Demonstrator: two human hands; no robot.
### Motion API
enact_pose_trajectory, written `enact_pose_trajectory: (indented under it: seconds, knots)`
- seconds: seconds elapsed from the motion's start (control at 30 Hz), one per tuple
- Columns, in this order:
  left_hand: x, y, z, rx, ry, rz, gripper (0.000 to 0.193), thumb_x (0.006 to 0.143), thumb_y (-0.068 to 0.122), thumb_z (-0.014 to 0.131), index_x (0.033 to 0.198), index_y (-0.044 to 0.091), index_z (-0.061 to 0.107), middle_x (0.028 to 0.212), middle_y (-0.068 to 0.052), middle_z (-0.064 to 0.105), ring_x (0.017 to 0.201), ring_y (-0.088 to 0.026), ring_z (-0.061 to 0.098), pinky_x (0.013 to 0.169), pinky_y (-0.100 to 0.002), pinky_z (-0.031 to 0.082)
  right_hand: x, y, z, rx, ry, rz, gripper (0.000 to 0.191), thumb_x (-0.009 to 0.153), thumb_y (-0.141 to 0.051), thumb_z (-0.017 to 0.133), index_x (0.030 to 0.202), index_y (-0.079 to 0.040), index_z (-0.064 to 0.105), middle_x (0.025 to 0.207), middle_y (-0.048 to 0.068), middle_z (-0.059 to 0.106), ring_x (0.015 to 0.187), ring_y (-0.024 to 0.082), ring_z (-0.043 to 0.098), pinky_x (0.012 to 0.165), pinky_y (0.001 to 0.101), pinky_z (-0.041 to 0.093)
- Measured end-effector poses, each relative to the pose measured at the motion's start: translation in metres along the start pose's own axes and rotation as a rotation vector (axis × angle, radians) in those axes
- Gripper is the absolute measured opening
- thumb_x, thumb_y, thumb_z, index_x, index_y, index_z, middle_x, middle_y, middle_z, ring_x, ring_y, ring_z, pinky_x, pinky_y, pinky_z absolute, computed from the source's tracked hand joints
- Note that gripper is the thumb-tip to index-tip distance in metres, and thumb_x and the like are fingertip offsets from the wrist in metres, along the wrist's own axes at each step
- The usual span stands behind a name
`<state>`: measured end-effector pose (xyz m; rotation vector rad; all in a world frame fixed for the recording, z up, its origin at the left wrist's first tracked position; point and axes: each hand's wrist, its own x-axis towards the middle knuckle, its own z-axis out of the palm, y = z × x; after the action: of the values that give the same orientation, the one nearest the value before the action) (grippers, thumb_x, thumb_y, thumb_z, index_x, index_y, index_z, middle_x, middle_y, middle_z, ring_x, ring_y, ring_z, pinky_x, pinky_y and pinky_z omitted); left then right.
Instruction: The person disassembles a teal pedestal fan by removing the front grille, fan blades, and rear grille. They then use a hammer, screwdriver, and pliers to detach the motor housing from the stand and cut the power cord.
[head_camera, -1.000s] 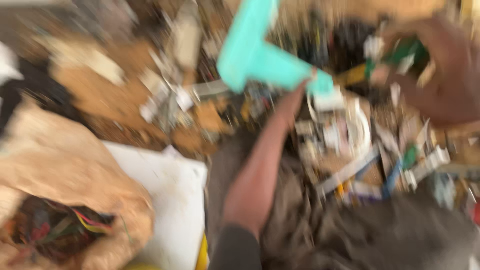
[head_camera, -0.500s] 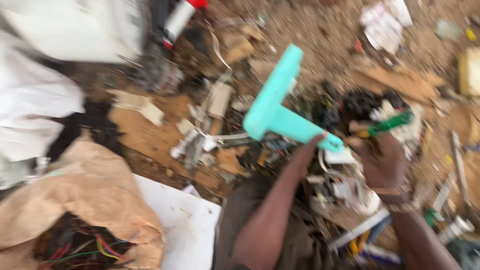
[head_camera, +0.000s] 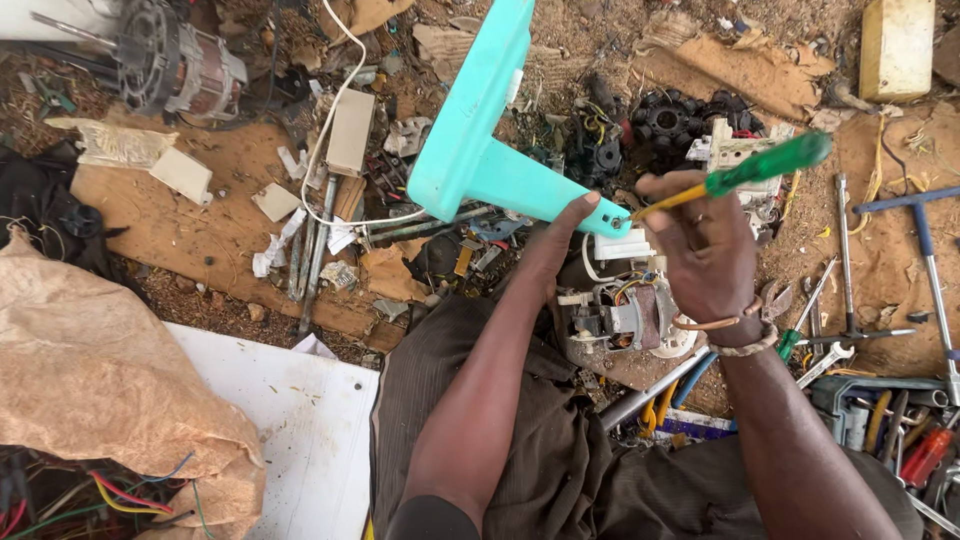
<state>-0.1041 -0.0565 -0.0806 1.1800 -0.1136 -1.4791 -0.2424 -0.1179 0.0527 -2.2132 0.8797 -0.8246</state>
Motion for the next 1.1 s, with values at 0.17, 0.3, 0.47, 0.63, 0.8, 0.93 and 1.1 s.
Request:
enact_pose_trajectory:
  seconds: [0.17,0.3,0.47,0.63,0.8,0.93,1.1]
  knots:
    - [0.002,-0.002,-0.002,0.019,0.0,-0.048,0.107,0.068,0.069,0.074,0.144,-0.002,0.052,0.134,-0.026,0.056,0.123,-0.035,0.058,0.098,-0.045,0.051,-0.001,0.0,-0.003,-0.058,-0.048,0.155,0.021,0.102,-0.011,0.076,0.121,-0.009,0.069,0.106,0.005,0.079,0.086,0.011,0.076,0.065,0.0238,0.06]
    - [0.002,-0.003,-0.001,-0.035,0.022,-0.067,0.111,0.062,0.068,0.077,0.141,-0.004,0.049,0.128,-0.028,0.062,0.119,-0.035,0.067,0.1,-0.041,0.056,0.0,-0.006,-0.002,0.127,-0.007,0.129,0.021,0.103,-0.011,0.078,0.12,-0.008,0.066,0.114,0.008,0.076,0.093,0.012,0.073,0.075,0.0232,0.062]
    - [0.001,-0.002,0.001,-0.092,-0.001,-0.039,0.114,0.057,0.068,0.079,0.14,-0.004,0.049,0.127,-0.029,0.062,0.117,-0.038,0.068,0.099,-0.044,0.058,0.001,-0.019,-0.001,0.164,0.039,0.119,0.026,0.098,-0.01,0.066,0.123,-0.006,0.061,0.104,0.007,0.073,0.098,0.01,0.072,0.077,0.0202,0.064]
    - [0.008,-0.006,-0.001,-0.004,0.032,-0.067,0.114,0.058,0.069,0.078,0.146,0.002,0.048,0.134,-0.025,0.058,0.125,-0.033,0.06,0.104,-0.043,0.051,-0.006,-0.02,-0.022,0.063,0.103,-0.079,0.006,0.113,-0.004,0.063,0.114,-0.004,0.069,0.108,0.012,0.077,0.088,0.016,0.072,0.072,0.0254,0.06]
    - [0.01,-0.012,-0.004,-0.056,0.014,-0.061,0.112,0.059,0.065,0.082,0.145,0.001,0.048,0.135,-0.026,0.058,0.125,-0.033,0.062,0.103,-0.043,0.054,-0.045,0.003,-0.068,-0.204,0.152,-0.161,0.005,0.104,0.001,0.068,0.107,-0.001,0.07,0.106,0.016,0.08,0.074,0.016,0.065,0.066,0.0299,0.055]
    - [0.008,-0.01,-0.002,-0.156,-0.032,0.05,0.098,0.059,0.057,0.088,0.133,-0.003,0.062,0.129,-0.025,0.065,0.118,-0.033,0.065,0.103,-0.044,0.053,-0.104,0.028,-0.088,-0.288,0.045,-0.212,0.005,0.109,-0.004,0.067,0.113,-0.005,0.065,0.116,0.013,0.075,0.108,0.029,0.076,0.095,0.039,0.066]
    - [0.004,-0.005,-0.004,-0.3,-0.175,0.161,0.083,0.06,0.049,0.09,0.123,0.004,0.058,0.118,-0.018,0.066,0.112,-0.035,0.068,0.1,-0.052,0.058,-0.177,0.038,-0.088,-0.14,0.161,0.126,0.011,0.108,-0.013,0.065,0.116,-0.01,0.07,0.105,0.008,0.077,0.073,0.005,0.069,0.058,0.0217,0.055]
